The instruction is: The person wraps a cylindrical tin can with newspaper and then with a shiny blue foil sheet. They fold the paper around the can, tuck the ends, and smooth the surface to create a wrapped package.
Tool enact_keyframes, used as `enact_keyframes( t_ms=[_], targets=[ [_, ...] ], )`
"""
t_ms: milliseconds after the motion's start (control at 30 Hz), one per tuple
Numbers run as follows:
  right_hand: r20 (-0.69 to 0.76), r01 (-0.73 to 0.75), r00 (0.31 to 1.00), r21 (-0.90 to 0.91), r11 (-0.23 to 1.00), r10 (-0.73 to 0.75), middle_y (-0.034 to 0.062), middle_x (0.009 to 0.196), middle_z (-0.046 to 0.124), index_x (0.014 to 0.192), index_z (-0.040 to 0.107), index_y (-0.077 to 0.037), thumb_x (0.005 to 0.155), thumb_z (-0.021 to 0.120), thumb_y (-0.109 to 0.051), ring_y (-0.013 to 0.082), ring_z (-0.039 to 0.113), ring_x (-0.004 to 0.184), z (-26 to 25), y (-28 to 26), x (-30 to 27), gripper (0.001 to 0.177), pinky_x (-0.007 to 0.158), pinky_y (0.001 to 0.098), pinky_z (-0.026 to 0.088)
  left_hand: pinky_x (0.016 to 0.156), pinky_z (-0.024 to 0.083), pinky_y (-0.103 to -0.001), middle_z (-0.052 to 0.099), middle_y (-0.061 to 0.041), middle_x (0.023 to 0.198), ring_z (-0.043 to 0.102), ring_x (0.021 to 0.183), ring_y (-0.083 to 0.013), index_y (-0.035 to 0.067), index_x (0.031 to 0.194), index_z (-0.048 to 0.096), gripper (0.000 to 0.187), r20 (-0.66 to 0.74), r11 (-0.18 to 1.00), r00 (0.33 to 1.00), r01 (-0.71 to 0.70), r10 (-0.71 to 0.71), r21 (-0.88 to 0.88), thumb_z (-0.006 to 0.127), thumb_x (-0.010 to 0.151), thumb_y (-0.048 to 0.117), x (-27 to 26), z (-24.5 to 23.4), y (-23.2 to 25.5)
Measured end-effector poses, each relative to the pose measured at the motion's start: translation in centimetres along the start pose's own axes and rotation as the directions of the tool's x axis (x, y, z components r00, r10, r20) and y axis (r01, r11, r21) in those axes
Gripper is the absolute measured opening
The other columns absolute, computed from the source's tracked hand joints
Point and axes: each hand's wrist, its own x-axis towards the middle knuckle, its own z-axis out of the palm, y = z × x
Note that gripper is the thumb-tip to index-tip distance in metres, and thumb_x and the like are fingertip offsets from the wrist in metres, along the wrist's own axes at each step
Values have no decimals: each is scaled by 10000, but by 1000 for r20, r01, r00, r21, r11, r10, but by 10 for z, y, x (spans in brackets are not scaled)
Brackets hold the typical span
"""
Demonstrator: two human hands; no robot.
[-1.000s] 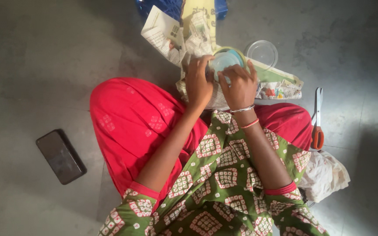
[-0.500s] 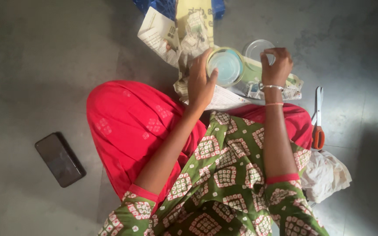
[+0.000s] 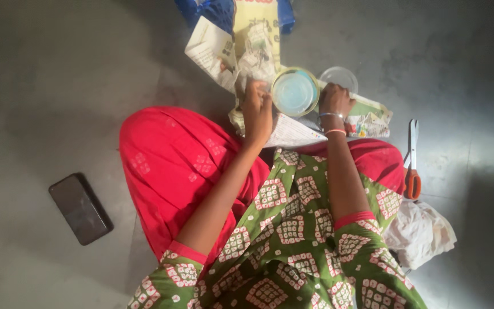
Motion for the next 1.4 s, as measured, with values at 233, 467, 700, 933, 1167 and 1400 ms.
enact_keyframes(
  t_ms=[233,467,700,933,1167,1400],
  targets=[
    [-572,357,804,685,635,165,115,1050,597,1072,531,-70,961,519,-90,263,604,1008,-72,13,-18,114,932,470,547,695,494,-368,582,-90,827,618,756,-241,46,1243,474,509,71,991,992,95,-102,93,753,820,93,-9,-4,4],
    [152,-3,938,902,-432,311,21,736,535,910,530,-134,1035,629,-185,169,506,674,-60,58,-20,167,575,293,444,677,519,-373,574,-68,811,626,737,-238,107,1465,273,1063,293,913,899,218,-325,345,858,582,190,-25,-19,23],
    [-113,86,984,979,185,137,115,972,612,1075,582,-55,1083,561,-221,200,548,881,2,-10,-32,168,833,352,485,793,538,-353,609,-76,1029,629,927,-217,89,1568,216,1225,328,988,941,31,-81,154,925,571,146,-26,-13,-1],
    [-445,389,895,736,554,-37,177,1076,557,1107,590,-12,1083,616,-268,325,546,990,-55,-43,-64,259,907,454,440,681,551,-274,600,-57,967,626,772,-144,106,1549,399,961,293,987,942,149,-160,60,797,677,24,-21,-12,-8],
    [-514,434,854,621,653,-80,177,1123,558,1174,621,-39,1054,612,-149,360,518,1045,-84,-65,-77,164,937,476,389,687,510,-282,620,-53,885,602,757,-136,63,1463,529,591,199,988,968,150,-151,24,645,884,83,-16,-8,-3],
    [-571,494,805,499,712,-160,172,1152,581,1180,647,-49,1018,635,-99,379,521,1053,-99,-74,-78,170,933,488,409,906,507,-411,625,-149,1072,610,982,-294,48,1281,658,345,-11,916,972,-218,235,336,538,960,83,2,2,13]
  ],
)
